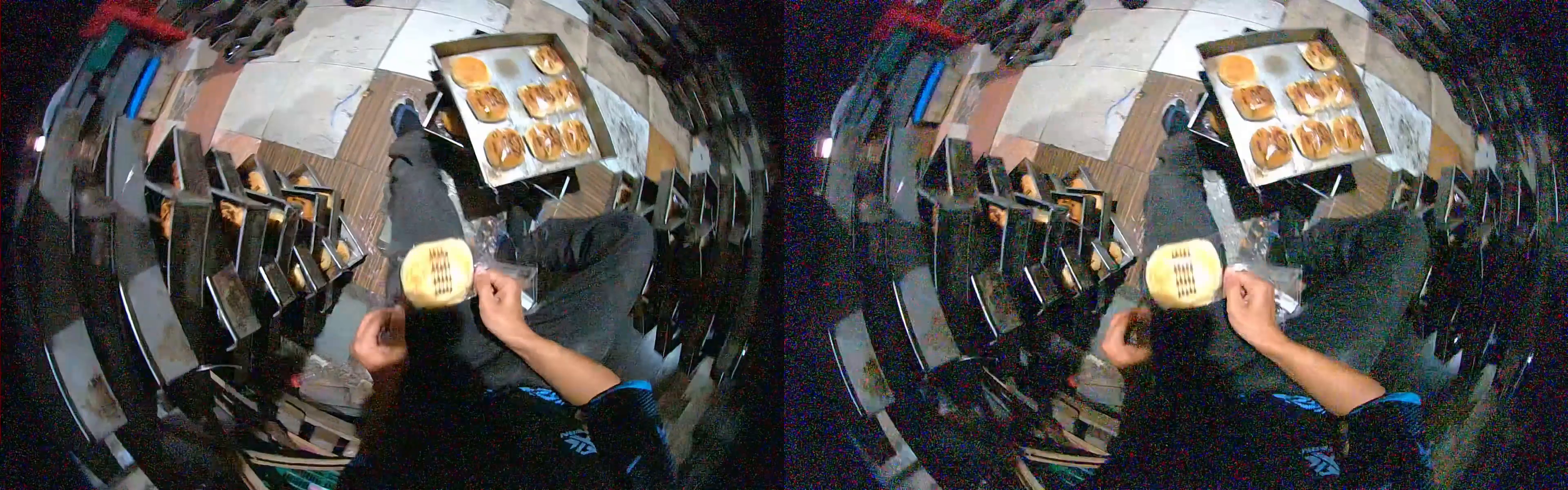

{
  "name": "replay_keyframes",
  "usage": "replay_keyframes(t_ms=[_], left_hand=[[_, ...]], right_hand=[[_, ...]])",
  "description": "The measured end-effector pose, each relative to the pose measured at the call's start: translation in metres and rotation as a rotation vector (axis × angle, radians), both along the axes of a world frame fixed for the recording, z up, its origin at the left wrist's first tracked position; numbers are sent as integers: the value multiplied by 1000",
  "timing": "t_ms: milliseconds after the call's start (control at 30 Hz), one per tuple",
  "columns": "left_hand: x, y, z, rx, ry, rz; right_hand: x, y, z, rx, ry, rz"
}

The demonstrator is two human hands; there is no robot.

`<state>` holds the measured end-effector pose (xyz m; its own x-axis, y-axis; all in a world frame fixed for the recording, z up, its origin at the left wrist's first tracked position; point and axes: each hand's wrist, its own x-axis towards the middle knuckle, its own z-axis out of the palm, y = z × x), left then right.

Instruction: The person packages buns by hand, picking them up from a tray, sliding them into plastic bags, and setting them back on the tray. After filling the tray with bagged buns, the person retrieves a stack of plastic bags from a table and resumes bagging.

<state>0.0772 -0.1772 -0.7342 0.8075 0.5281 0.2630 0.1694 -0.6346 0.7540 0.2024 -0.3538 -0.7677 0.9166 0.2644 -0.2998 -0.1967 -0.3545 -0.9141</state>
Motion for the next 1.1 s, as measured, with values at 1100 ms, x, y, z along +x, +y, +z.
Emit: replay_keyframes(t_ms=[1100], left_hand=[[136,-86,-55,-176,617,-618]], right_hand=[[119,-86,8,-192,-24,938]])
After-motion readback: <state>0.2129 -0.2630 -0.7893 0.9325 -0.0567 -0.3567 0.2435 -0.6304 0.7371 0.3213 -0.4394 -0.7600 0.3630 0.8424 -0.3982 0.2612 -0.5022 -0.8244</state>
